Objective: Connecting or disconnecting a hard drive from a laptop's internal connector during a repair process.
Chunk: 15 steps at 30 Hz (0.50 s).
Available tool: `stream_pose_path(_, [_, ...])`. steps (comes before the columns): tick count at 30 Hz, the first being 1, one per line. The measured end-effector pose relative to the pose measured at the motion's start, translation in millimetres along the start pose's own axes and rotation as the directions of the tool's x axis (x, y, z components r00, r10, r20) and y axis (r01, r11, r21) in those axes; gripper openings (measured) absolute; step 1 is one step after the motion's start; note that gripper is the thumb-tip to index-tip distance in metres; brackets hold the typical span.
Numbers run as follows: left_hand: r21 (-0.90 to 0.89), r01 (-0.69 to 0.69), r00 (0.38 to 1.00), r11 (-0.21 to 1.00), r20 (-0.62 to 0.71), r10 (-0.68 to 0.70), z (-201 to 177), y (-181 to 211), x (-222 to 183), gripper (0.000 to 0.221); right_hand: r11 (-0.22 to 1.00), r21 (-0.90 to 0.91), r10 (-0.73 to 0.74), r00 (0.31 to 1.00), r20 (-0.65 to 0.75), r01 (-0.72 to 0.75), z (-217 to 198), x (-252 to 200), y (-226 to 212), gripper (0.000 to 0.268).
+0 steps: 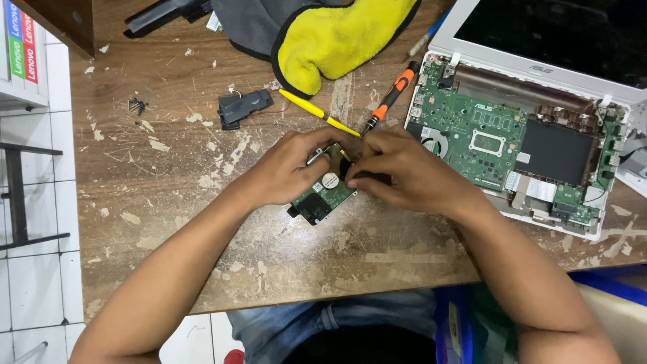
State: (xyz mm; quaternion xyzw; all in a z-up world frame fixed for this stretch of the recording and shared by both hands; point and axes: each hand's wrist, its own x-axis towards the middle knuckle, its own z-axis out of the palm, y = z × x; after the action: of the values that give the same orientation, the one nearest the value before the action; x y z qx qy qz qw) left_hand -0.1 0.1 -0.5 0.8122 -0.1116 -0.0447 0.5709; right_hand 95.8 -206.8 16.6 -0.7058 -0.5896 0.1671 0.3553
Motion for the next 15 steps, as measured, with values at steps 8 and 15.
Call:
stream_pose_path(8, [0.002,-0.006,1.000,1.000,-0.023,0.006,0,7,1,0.039,0.998,-0.053,-0.018,1.000,0.006,0.018,0,-6,11,0.008])
stream_pose_path(15, [0.000,-0.043,0.999,0.999,-0.021,0.043,-2,9,2,0.031,0.997,-0.079,-0.002,1.000,0.005,0.002,-2,-9,13,0.006])
